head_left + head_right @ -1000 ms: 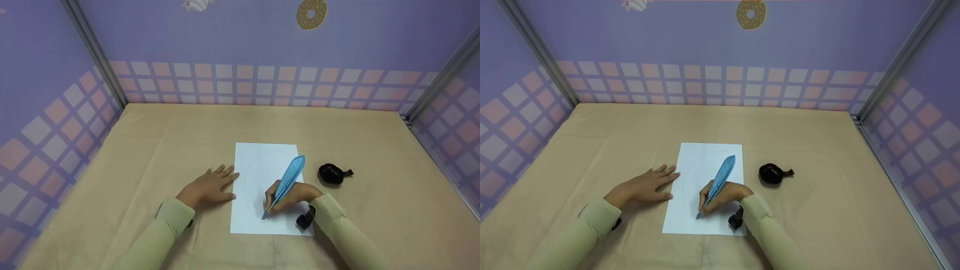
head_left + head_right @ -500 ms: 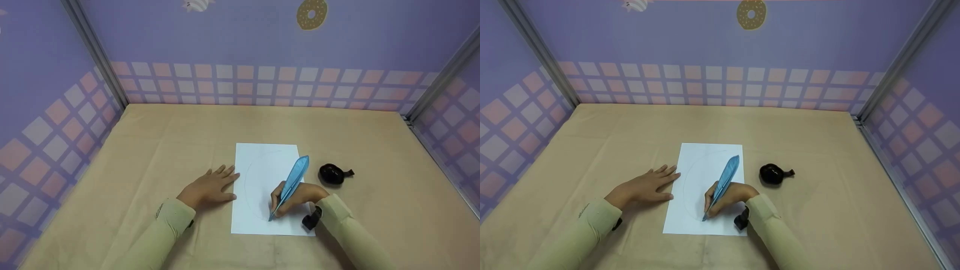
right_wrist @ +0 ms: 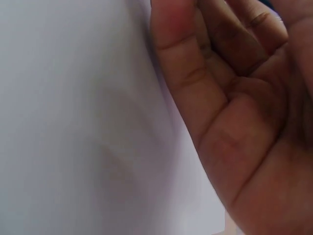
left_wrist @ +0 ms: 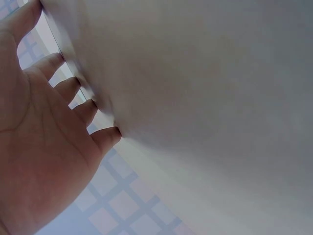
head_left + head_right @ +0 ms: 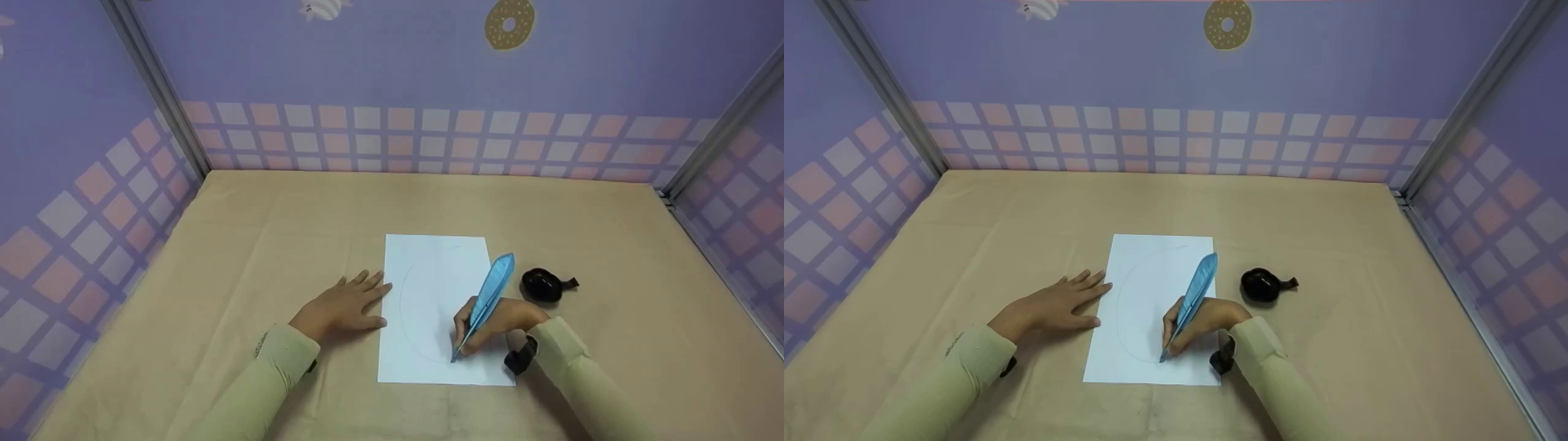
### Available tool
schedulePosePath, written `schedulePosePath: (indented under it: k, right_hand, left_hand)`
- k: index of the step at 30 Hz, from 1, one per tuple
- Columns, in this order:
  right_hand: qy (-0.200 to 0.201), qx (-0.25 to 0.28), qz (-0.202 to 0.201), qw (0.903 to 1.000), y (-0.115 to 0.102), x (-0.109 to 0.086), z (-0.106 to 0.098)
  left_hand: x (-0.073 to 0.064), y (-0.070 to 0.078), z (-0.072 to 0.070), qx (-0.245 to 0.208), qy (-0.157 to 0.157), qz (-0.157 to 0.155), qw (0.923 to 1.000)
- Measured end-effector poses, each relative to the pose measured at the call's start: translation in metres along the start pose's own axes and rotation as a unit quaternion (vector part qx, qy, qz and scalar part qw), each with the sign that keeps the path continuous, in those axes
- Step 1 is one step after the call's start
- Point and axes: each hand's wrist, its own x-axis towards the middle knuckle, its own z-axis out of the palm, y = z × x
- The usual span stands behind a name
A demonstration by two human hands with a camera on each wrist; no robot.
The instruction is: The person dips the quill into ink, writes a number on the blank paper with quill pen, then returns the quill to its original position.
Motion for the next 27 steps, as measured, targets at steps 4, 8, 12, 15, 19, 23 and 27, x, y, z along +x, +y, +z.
schedulePosePath:
  k: [4,8,12,15,19,23,27]
  right_hand:
    - [0.002,-0.003,0.012,0.9999,0.001,-0.004,-0.003]
    - [0.013,-0.025,0.037,0.9989,0.0,-0.008,-0.005]
    - [0.022,-0.032,0.047,0.9981,0.0,-0.012,-0.008]
    - [0.025,-0.035,0.053,0.9977,0.0,-0.015,-0.01]
    - [0.035,-0.046,0.073,0.9957,0.0,-0.017,-0.013]
    - [0.035,-0.05,0.079,0.995,0.001,-0.02,-0.015]
    - [0.033,-0.05,0.081,0.9949,0.001,-0.022,-0.018]
  left_hand:
    - [0.001,-0.001,0.001,-0.002,0.002,-0.001,1.0]
    - [0.0,-0.001,0.002,-0.002,0.003,-0.001,1.0]
    - [-0.001,-0.001,0.002,0.0,0.004,0.002,1.0]
    - [-0.001,-0.001,0.001,-0.001,0.005,0.004,1.0]
    - [-0.001,-0.001,0.001,-0.002,0.003,0.003,1.0]
    - [0.0,-0.002,0.001,0.0,0.002,0.003,1.0]
    - [0.0,-0.001,0.002,0.0,0.003,0.002,1.0]
